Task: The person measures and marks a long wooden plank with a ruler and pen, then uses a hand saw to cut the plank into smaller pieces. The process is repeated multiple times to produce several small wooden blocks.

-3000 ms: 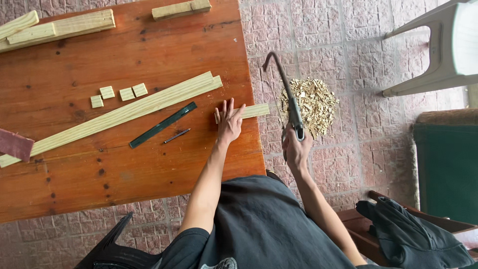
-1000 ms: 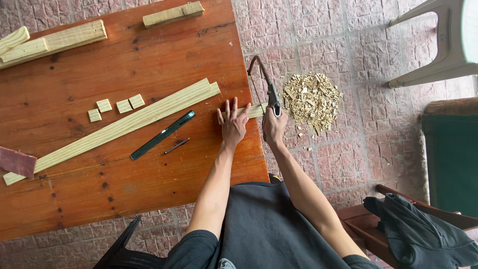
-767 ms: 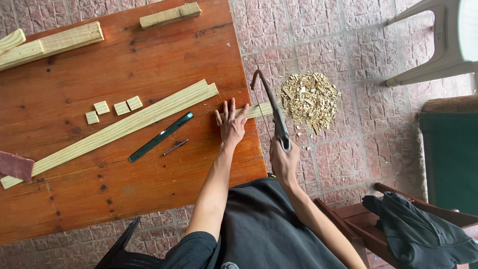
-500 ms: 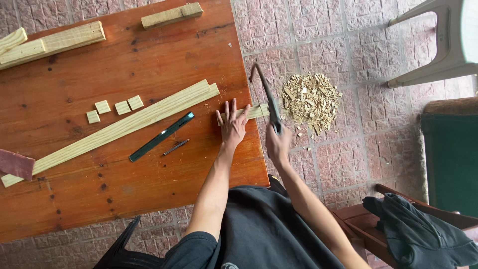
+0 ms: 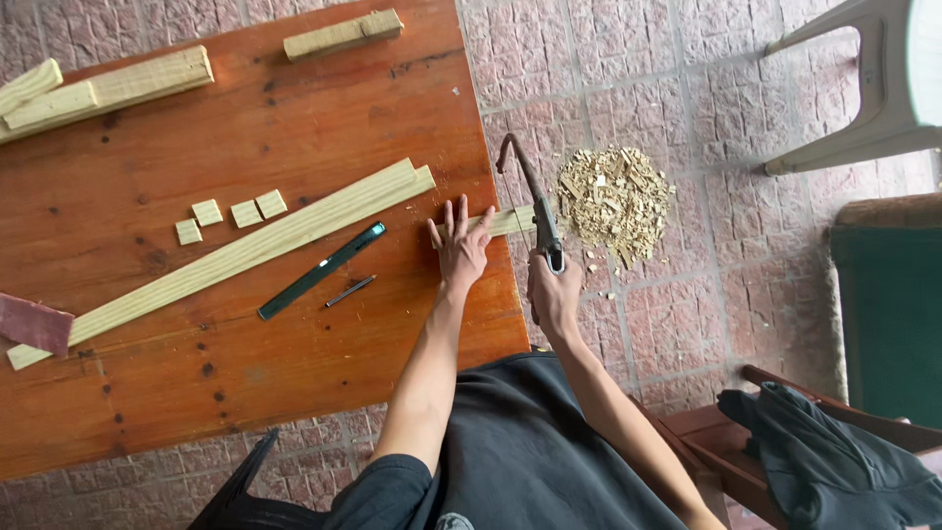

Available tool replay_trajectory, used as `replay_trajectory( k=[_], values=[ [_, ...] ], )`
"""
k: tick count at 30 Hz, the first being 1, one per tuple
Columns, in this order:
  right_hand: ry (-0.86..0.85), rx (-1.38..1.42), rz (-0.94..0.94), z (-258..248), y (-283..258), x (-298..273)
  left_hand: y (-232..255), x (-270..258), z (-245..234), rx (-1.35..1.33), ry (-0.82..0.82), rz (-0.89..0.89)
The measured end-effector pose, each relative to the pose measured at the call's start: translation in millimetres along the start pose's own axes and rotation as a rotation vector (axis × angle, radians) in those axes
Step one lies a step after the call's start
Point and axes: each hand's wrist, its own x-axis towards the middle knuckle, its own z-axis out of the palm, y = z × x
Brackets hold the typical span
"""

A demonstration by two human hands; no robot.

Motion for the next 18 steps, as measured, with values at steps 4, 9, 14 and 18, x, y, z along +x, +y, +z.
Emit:
replay_trajectory(
  k=[4, 9, 14, 18],
  values=[
    [0.019, -0.018, 0.045, -1.9, -18.1, -15.2, 1.8, -2.2, -0.3, -0.007, -0.016, 0.006],
    [0.019, 0.034, 0.020, 13.0, 22.1, 34.5, 4.3, -1.8, 2.2, 0.002, 0.008, -0.005],
    [-0.075, 0.130, 0.008, 49.7, 92.4, 136.3, 7.2, 4.3, -10.4, 0.071, 0.036, 0.005],
    [-0.022, 0.103, 0.005, 48.4, 85.5, 126.4, 11.2, -5.5, -9.9, 0.035, 0.012, -0.016]
  ],
)
